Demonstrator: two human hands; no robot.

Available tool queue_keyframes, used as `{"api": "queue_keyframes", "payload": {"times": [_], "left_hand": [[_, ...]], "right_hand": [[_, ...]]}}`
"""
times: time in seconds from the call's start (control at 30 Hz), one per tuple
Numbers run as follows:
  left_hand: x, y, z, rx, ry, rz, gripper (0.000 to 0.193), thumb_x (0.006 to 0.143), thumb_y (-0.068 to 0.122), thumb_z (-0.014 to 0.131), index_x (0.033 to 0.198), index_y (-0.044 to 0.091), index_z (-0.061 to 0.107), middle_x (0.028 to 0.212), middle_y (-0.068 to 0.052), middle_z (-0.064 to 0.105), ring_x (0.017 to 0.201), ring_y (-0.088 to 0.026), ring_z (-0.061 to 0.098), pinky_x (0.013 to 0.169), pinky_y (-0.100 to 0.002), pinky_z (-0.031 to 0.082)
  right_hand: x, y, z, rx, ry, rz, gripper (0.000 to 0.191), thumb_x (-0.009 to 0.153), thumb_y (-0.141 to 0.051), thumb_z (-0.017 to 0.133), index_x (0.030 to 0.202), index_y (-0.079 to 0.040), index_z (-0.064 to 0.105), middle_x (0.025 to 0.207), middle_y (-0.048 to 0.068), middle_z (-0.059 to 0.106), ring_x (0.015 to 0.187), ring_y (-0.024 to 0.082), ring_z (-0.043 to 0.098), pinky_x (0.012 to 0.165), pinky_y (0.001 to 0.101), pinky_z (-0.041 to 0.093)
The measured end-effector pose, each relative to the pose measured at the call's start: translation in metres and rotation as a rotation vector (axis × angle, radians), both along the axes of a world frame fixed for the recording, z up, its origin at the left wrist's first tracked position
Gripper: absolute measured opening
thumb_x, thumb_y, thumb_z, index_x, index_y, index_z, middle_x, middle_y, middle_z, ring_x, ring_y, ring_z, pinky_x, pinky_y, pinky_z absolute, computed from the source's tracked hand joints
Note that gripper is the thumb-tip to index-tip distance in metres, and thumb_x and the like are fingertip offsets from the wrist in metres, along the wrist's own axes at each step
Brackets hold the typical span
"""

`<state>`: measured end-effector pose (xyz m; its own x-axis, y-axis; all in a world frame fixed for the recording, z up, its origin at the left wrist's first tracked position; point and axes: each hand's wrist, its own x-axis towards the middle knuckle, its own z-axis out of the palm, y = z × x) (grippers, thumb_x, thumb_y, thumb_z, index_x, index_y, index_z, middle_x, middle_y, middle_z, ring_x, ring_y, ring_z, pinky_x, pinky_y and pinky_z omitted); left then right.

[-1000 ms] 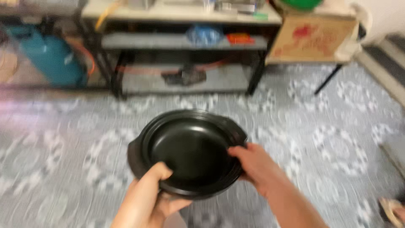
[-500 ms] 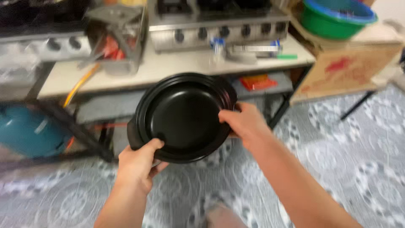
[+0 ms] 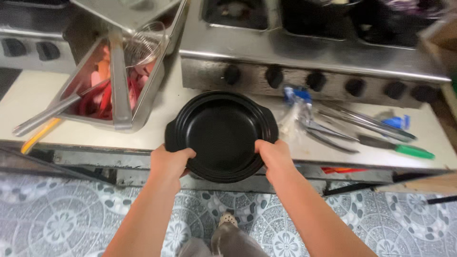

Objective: The person assembles individual food bowls by adding enoki mushrooms, corn, and other ingredients from containers into black bowls. They handle the ingredients by hand and place them into multiple bowls arranged on a stainless steel counter.

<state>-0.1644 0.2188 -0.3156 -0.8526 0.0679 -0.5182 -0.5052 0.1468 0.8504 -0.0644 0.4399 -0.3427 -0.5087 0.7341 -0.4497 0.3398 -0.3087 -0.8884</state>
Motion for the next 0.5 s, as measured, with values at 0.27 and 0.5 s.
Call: {"api": "queue_keyframes", "payload": {"times": [0.27,0.5], "left_hand": [[0.017,-0.025,-0.023,-0.004,-0.137,-0.054,0.032,0.075,-0.002,0.075,0.107,-0.002,0.07,0.097,-0.014,0.075,0.08,-0.026,0.073,0.067,-0.039,0.061],[-0.002,-0.019,-0.006,-0.048,-0.069,-0.132,0.039,0.081,0.012,0.076,0.115,-0.001,0.064,0.101,-0.015,0.073,0.087,-0.03,0.071,0.073,-0.046,0.059]], "right_hand": [[0.033,-0.03,-0.017,0.006,-0.253,-0.086,0.041,0.069,-0.006,0.072,0.108,0.007,0.068,0.097,0.018,0.068,0.089,0.026,0.06,0.077,0.042,0.047],[0.047,-0.024,0.005,0.68,-0.116,-0.257,0.048,0.076,-0.019,0.072,0.12,-0.004,0.062,0.106,0.011,0.064,0.095,0.026,0.064,0.086,0.0406,0.052]]}}
